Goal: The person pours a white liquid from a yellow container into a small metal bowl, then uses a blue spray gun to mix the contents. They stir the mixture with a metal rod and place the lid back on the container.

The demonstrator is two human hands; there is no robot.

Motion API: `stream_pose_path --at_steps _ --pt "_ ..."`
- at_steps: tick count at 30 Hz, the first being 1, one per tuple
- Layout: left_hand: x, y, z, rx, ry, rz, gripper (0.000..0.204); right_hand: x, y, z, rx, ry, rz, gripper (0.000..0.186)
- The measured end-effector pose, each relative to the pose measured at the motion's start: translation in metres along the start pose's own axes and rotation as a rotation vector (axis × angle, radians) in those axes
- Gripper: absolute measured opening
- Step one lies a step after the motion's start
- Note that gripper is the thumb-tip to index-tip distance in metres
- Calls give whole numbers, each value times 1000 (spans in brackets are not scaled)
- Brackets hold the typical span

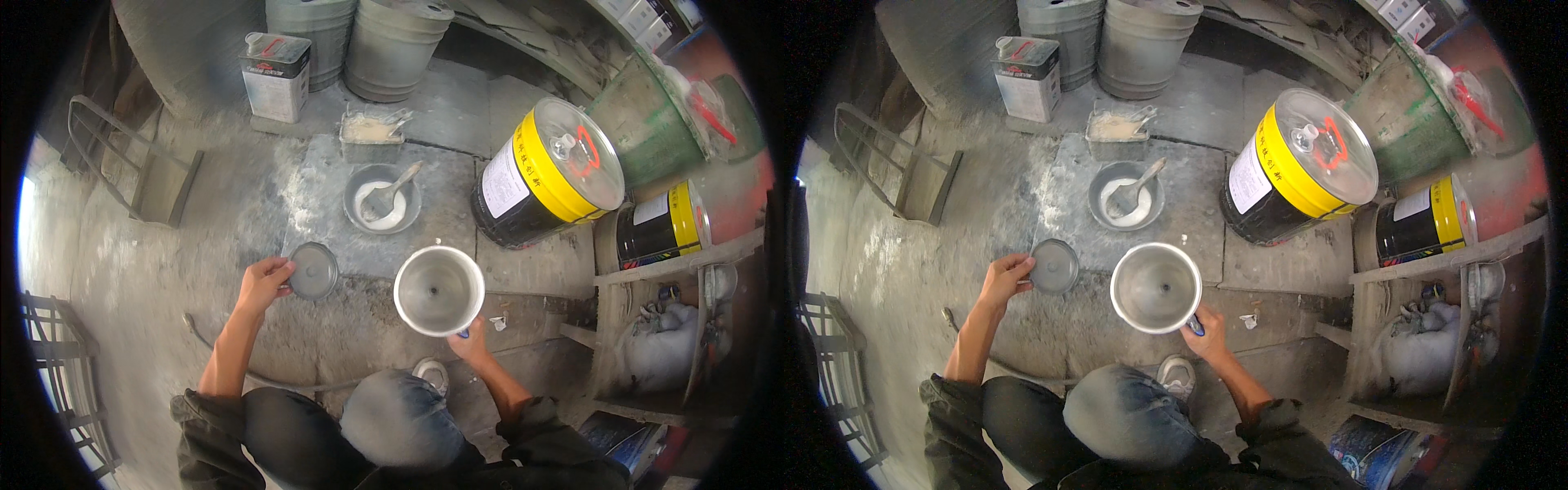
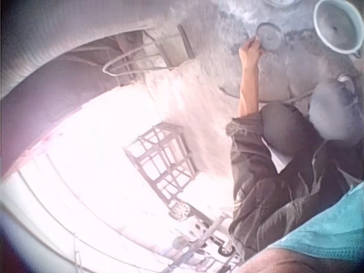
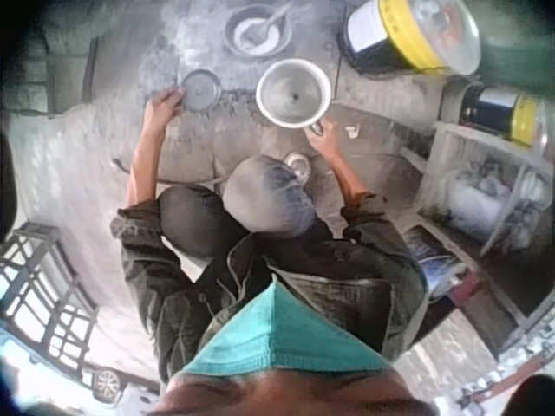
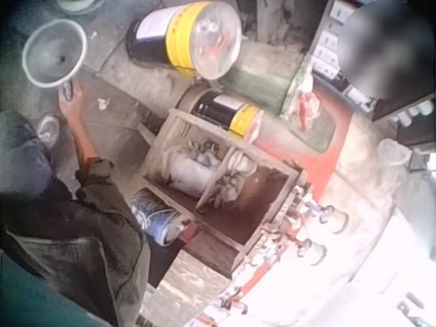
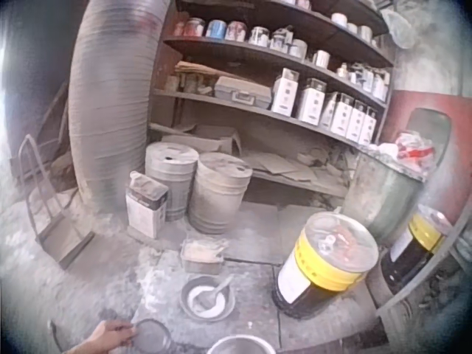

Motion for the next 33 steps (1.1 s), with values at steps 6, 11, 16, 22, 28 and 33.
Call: stream_pose_path --at_steps 6,11,16,22,28,33 --pt "4 -3 2 -16 -14 0 40 17 0 -11 -79 -361 -95 26" --pt "5 2 3 0 -28 -30 33 32 -3 -15 -74 -548 -166 31" --pt "-49 56 -15 135 -33 -12 31 46 -8 -17 -45 -718 -337 30" --pt "-210 125 -9 368 227 -109 29 49 -22 -8 17 -781 -554 24" --pt "-287 148 5 480 312 -100 31 47 -53 6 63 -847 -719 21" --pt "-150 105 15 535 -253 -779 61 26 -102 -3 51 -801 -1080 18"
Point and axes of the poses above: each hand's wrist, its own z-axis away from the middle knuckle, its own y-axis out of the back of the hand, x = y × z, the point moved 9 cm from there along -z, towards the middle knuckle, and after that the axes turned 4 degrees about -z, right-handed, at the moved point
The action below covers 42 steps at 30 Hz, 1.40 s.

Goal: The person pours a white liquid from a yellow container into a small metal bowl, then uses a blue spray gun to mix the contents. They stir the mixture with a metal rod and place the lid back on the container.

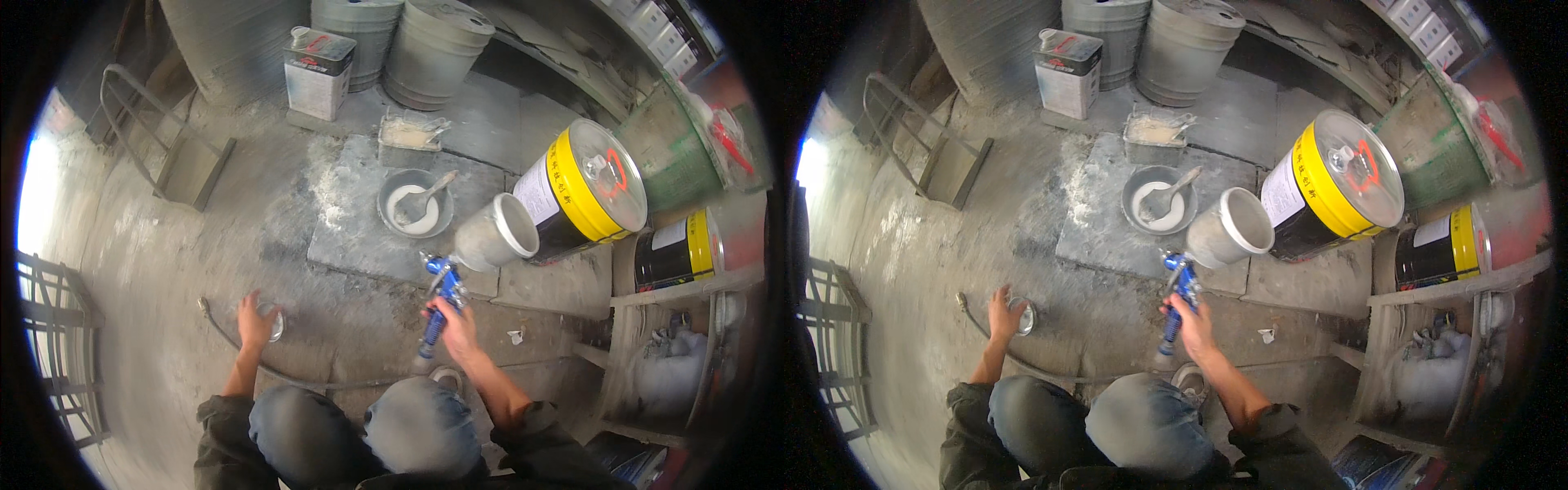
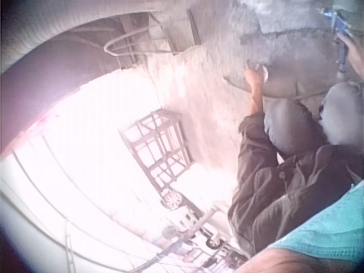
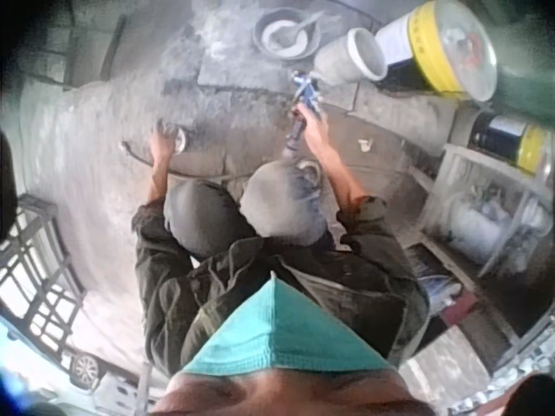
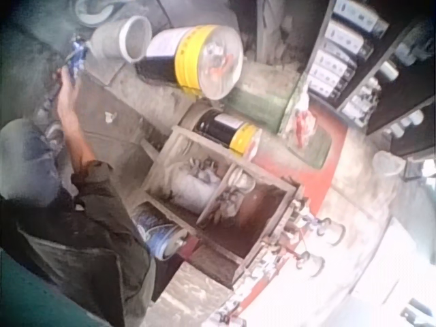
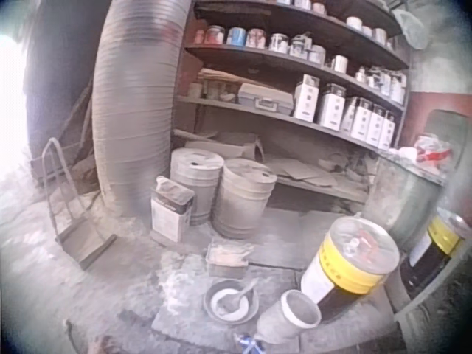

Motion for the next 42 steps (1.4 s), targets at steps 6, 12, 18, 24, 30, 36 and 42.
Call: stream_pose_path --at_steps 6,12,18,24,30,36,42 --pt "240 6 20 -483 -669 265 51 37 -96 -22 -172 -132 4 35" --pt "240 19 -29 -290 -440 187 25 -21 -129 -26 -522 210 562 39" --pt "173 19 -49 -179 -282 39 19 -160 -3 -175 256 560 1028 46" --pt "152 15 -53 -149 -190 -118 25 -169 -36 -253 180 546 1196 56" --pt "158 8 -53 -157 -175 -139 24 -121 -93 -226 -252 591 1250 28" --pt "174 8 -55 -132 -175 -178 28 -136 -51 -204 -4 610 1100 25" --pt "185 8 -54 -122 -204 -217 28 -137 -15 -185 126 266 253 20"
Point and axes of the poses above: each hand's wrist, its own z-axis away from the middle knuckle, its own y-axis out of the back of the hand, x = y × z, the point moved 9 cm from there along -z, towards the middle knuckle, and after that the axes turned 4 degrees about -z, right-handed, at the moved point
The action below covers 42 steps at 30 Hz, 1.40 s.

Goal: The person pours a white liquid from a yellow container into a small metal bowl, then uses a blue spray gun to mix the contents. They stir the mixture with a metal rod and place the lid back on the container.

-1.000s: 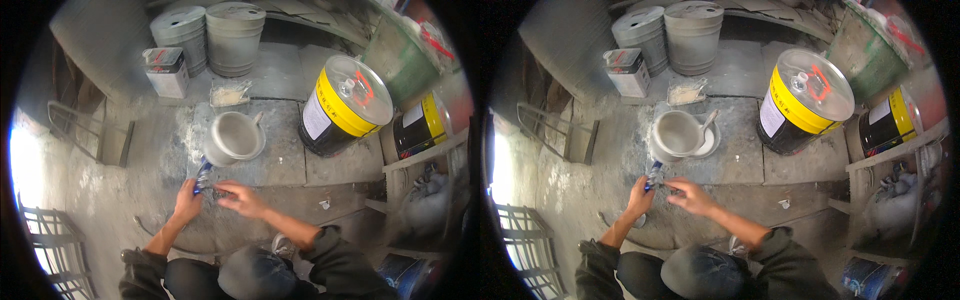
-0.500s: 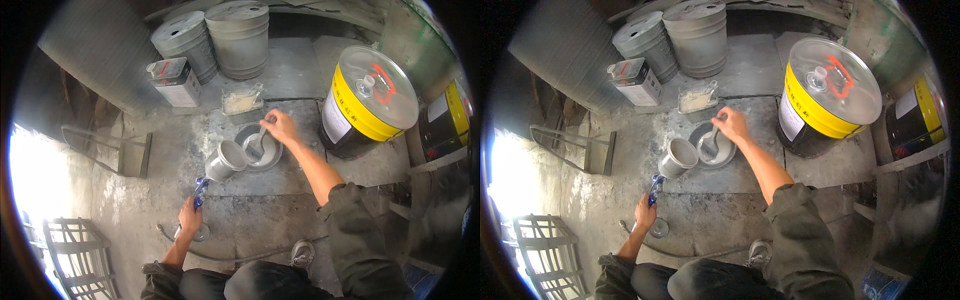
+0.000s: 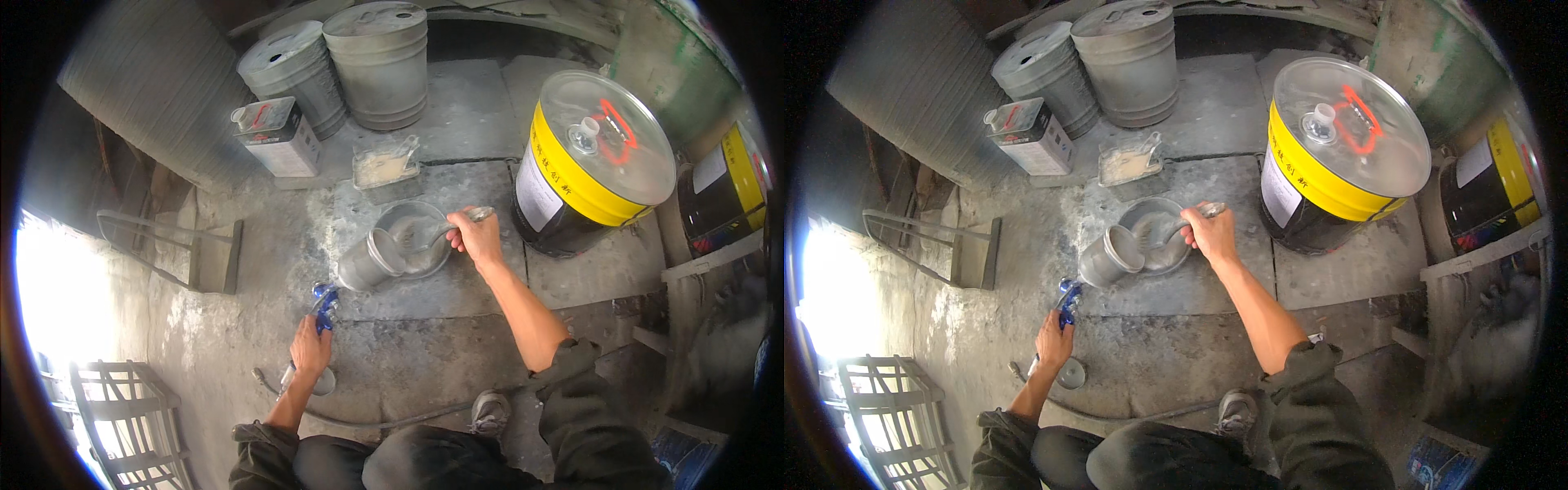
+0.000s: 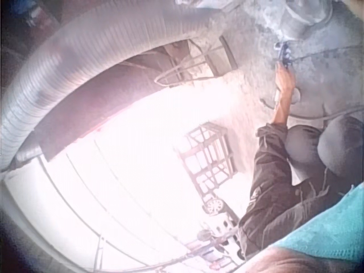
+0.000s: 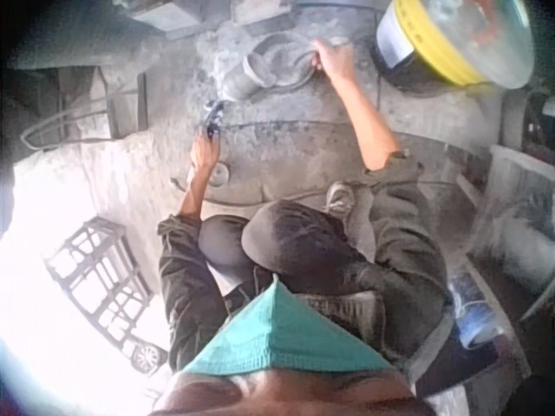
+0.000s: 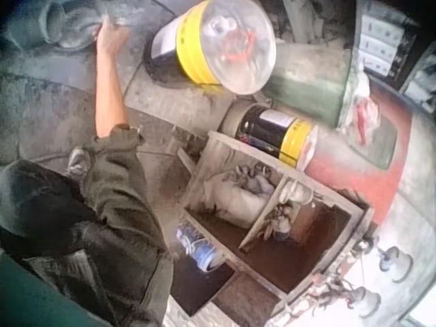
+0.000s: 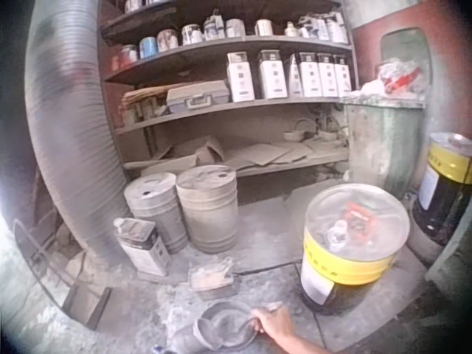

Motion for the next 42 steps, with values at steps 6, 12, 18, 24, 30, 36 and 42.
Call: stream_pose_path --at_steps 6,12,18,24,30,36,42 --pt "19 13 2 -16 -124 -64 27 -2 -23 22 -51 -52 -192 19" --pt "11 22 0 -96 -51 -186 24 -7 -48 26 -418 -164 -323 25" --pt "18 38 0 9 -103 -233 33 -8 -26 23 -282 -195 -175 25" --pt "14 37 -6 -77 -12 -244 21 -17 -45 44 -648 -269 -327 23" --pt "12 43 -7 -37 -70 -249 26 -25 -51 39 -981 -21 397 18" --pt "29 39 -10 -134 -121 -306 31 -56 -55 27 -892 493 615 16" --pt "58 90 -30 -5 -281 -343 45 -68 -12 -3 -521 458 388 13"
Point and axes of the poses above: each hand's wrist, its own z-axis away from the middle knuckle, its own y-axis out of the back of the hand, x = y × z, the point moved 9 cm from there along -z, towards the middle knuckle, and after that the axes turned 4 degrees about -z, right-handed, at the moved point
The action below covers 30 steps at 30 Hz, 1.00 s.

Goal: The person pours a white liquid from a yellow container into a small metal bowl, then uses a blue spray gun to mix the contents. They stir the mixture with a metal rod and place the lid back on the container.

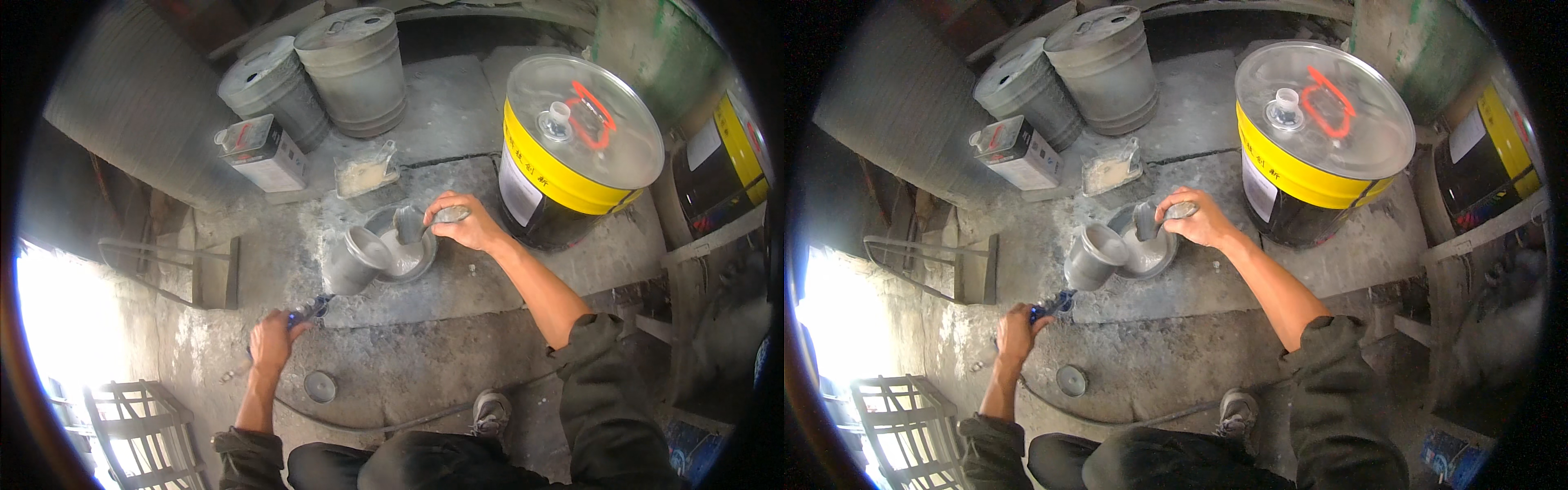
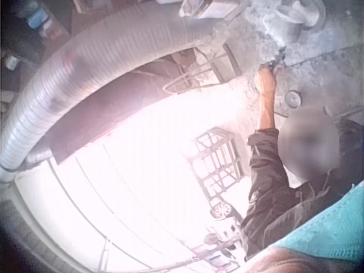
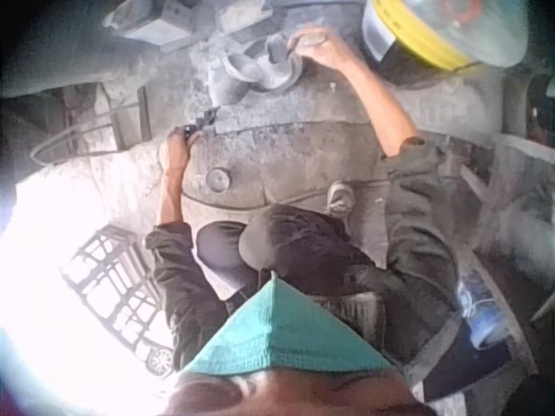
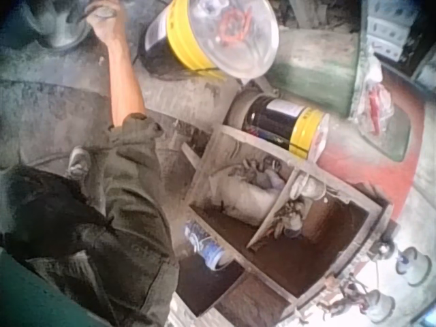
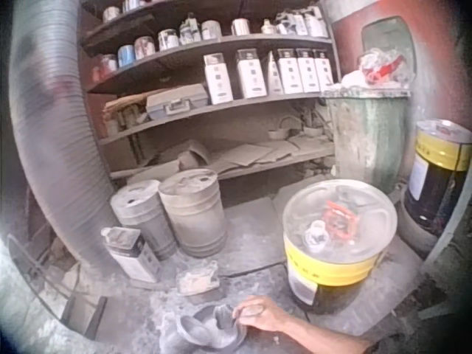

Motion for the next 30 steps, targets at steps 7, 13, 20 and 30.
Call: stream_pose_path --at_steps 7,13,20,30 --pt "17 66 -41 -37 -162 -295 61 31 -10 12 154 -211 122 21" --pt "40 80 -58 -120 -213 -312 66 31 -51 14 30 -78 322 22" --pt "35 65 -59 -265 -51 -129 65 41 -48 19 57 -84 281 24" --pt "26 21 -49 -532 101 345 67 18 -20 17 197 -279 -634 22"
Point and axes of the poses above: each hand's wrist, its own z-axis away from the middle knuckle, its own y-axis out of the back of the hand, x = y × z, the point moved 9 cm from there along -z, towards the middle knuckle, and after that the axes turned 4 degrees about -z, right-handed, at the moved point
